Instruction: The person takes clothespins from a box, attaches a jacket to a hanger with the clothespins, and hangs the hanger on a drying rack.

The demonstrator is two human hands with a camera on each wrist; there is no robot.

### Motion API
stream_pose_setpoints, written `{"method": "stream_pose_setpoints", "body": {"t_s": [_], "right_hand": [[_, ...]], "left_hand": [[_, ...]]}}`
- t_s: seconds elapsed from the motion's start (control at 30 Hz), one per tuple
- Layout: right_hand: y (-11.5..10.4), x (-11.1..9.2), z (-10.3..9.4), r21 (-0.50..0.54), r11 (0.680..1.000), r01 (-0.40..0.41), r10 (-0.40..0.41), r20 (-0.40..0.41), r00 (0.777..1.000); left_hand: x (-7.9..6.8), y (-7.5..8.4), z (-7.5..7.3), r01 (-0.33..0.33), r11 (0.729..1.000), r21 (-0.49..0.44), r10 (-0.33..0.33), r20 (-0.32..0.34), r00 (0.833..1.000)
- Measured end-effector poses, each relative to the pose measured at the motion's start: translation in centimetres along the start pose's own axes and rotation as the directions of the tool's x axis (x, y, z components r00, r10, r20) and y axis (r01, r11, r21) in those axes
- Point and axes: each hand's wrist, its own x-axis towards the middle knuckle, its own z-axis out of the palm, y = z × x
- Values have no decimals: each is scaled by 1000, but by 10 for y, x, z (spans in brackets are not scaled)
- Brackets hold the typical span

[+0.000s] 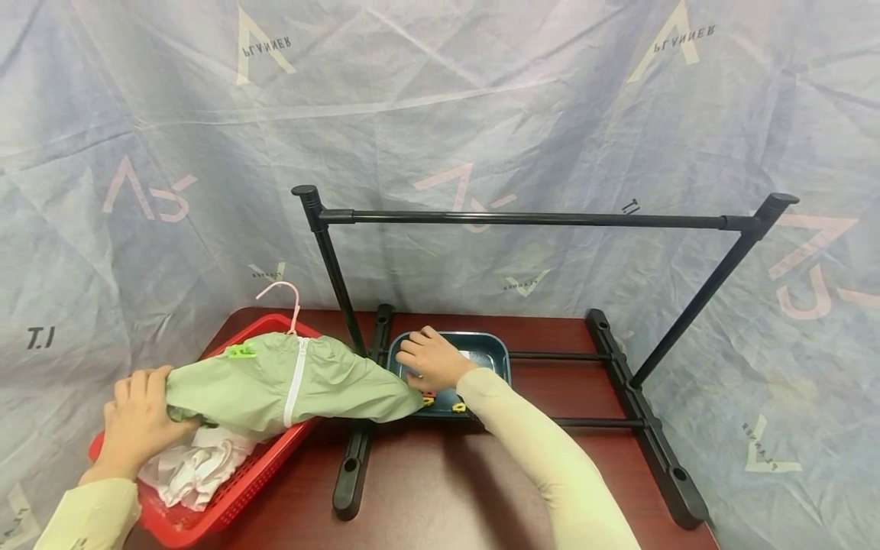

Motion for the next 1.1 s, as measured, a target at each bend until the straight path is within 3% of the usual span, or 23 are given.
{"method": "stream_pose_setpoints", "body": {"t_s": [0.43,0.83,1.1], "right_hand": [[1,-8,7,55,998,44,-46,31,998],[7,-27,12,57,998,-22,14,144,990],[7,-31,17,27,1000,-11,8,125,992]], "left_hand": [[0,-2,1,-1,1000,1,1,-4,1000],[-2,-1,1,3,1000,-9,-3,-4,1000],[-2,-1,1,2,1000,-9,-2,-8,1000]]}}
